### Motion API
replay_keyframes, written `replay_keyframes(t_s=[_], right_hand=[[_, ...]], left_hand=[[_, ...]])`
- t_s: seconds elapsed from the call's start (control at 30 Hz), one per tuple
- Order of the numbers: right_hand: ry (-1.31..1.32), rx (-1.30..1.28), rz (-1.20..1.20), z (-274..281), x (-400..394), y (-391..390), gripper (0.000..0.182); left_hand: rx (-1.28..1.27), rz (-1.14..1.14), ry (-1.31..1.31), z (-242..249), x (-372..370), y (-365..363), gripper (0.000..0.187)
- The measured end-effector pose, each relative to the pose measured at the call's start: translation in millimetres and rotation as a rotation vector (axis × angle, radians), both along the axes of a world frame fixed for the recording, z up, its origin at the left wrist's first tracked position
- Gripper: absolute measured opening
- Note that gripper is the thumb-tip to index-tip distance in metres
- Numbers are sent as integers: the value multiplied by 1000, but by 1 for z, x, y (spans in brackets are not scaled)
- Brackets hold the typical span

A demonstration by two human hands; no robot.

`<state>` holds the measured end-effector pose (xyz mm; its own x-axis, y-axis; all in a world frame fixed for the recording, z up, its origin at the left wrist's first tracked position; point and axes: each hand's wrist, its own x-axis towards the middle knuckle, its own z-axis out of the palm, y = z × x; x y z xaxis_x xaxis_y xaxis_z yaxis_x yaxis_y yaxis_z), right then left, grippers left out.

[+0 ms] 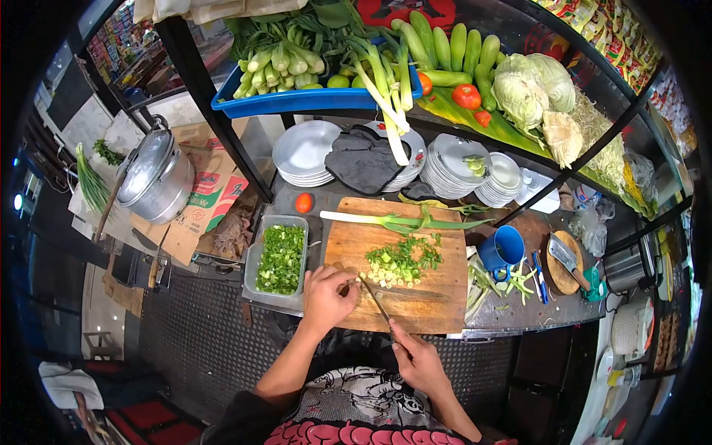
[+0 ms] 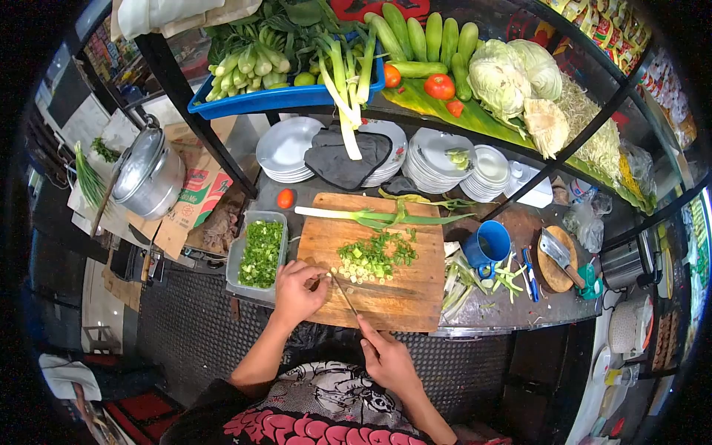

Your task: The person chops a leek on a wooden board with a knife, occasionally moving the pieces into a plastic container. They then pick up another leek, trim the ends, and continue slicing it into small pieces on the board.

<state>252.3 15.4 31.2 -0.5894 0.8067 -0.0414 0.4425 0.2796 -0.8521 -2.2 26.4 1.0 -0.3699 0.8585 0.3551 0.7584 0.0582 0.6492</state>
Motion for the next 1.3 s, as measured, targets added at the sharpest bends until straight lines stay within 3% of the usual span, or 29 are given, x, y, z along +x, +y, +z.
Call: replay_keyframes(t_s=[0.27,0.4,0.53,0.77,0.97,1.17,1.2,1.3], right_hand=[[43,-73,-93,8,11,-4,54],[90,-103,12,2,40,1,52],[8,-217,-122,5,49,8,53],[29,-264,-60,9,49,9,51],[-51,-309,-192,31,47,5,54],[72,39,8,4,3,-5,53],[-37,-60,23,15,-2,-6,53],[1,9,-9,0,-3,-6,52]], left_hand=[[-42,-74,-20,7,-6,-3,11],[-1,-145,38,4,-12,-3,11],[-26,-193,29,4,-18,0,11],[-69,-223,-117,12,-23,-9,6],[-25,-217,-136,9,-28,-11,10],[-5,-199,-105,2,-30,-18,9],[2,-199,-96,2,-29,-18,9],[31,-180,-118,2,-29,-20,9]])
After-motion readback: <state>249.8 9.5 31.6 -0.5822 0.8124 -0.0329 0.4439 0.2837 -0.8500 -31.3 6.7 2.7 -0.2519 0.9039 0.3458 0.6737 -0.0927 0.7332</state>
